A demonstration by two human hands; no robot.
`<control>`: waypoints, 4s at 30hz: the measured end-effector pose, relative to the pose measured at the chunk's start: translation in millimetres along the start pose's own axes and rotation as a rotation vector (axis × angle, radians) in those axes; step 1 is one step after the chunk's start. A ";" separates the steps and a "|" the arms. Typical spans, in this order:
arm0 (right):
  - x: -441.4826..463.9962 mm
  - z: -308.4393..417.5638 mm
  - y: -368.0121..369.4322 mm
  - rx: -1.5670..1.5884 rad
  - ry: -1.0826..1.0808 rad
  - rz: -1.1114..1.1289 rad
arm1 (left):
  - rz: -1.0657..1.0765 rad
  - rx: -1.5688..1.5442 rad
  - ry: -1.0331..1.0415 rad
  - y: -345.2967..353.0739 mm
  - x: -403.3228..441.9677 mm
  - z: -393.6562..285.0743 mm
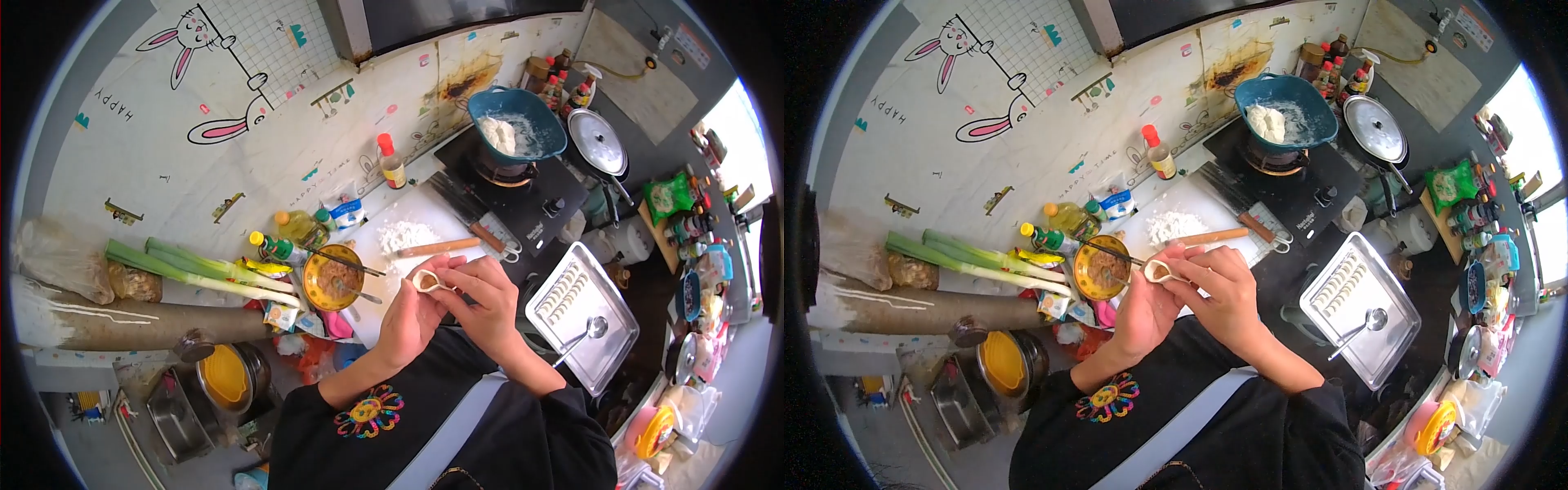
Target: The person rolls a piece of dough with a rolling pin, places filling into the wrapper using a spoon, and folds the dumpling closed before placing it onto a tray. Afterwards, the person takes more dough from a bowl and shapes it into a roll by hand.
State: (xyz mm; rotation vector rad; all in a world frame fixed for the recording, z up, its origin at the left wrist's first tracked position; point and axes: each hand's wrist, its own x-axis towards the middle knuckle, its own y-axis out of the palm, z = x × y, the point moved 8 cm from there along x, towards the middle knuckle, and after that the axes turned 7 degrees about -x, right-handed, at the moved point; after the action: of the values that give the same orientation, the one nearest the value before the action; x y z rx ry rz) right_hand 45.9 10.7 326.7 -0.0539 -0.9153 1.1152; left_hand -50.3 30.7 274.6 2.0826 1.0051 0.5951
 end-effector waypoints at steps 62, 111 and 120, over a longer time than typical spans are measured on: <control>10.2 4.7 16.4 0.131 -0.161 0.150 | -0.008 0.559 -0.201 -14.9 -11.0 -4.8; 0.6 5.4 12.5 -0.137 -0.166 0.104 | -0.075 0.110 -0.025 -22.6 -8.0 1.5; 0.7 9.6 7.3 -0.134 -0.223 0.113 | -0.091 -0.156 -0.085 -13.6 -9.6 1.4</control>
State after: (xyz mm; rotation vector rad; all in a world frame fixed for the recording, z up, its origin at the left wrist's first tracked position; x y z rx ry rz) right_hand 34.3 11.0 329.9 -0.0933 -1.1981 1.1798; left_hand -61.3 28.1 262.3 1.8996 0.9681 0.5176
